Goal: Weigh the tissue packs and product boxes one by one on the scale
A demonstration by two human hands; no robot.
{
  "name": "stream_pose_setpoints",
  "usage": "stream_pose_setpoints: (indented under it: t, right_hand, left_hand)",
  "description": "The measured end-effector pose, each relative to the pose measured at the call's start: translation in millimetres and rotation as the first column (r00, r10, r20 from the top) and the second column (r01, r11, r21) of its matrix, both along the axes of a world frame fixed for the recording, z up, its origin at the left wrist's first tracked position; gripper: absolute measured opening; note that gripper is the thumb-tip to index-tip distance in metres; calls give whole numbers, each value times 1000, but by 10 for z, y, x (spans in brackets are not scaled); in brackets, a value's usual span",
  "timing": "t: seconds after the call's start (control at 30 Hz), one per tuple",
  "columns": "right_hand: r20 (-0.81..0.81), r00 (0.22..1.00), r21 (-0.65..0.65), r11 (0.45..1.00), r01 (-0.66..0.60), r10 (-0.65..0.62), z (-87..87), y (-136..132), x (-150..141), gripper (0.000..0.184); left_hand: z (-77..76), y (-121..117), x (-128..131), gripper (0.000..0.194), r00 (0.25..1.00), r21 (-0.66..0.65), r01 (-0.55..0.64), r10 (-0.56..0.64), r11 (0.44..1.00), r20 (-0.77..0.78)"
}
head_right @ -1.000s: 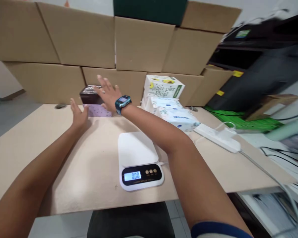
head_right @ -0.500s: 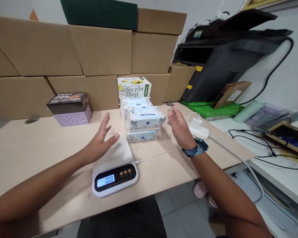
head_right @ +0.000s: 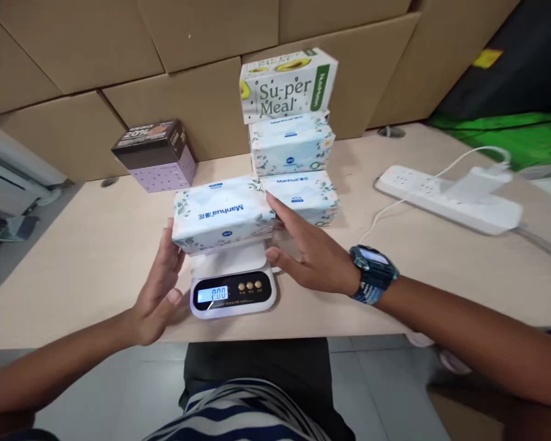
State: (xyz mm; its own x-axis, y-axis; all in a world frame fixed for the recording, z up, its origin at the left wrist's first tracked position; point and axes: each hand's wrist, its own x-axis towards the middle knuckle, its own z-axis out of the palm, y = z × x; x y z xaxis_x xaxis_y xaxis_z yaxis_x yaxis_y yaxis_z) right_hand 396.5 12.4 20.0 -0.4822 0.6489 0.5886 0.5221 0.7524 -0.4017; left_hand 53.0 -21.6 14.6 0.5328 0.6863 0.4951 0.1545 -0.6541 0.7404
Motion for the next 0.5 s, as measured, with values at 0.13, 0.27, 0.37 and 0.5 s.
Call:
stream_pose_setpoints:
  t: [0.13,0.27,0.37,0.5]
  right_hand:
    - [23,1000,202,979,-25,21,-184,123,-54,92]
    - [114,993,111,994,-17,4,-285,135,-72,94]
    - [109,994,36,999,21,-25,-296,121,-57,91]
    - [95,993,21,998,65,-67,-306,97,2,91]
  left_hand:
    - [-237,110,-24,75,989,-372,-22,74,928,125]
    - [-268,315,41,82,966,-442,-7,119,897,227]
    - [-266,350,26,77,968,-442,22,92,897,234]
    - [-307,257,-7,69,980,-391,0,78,921,185]
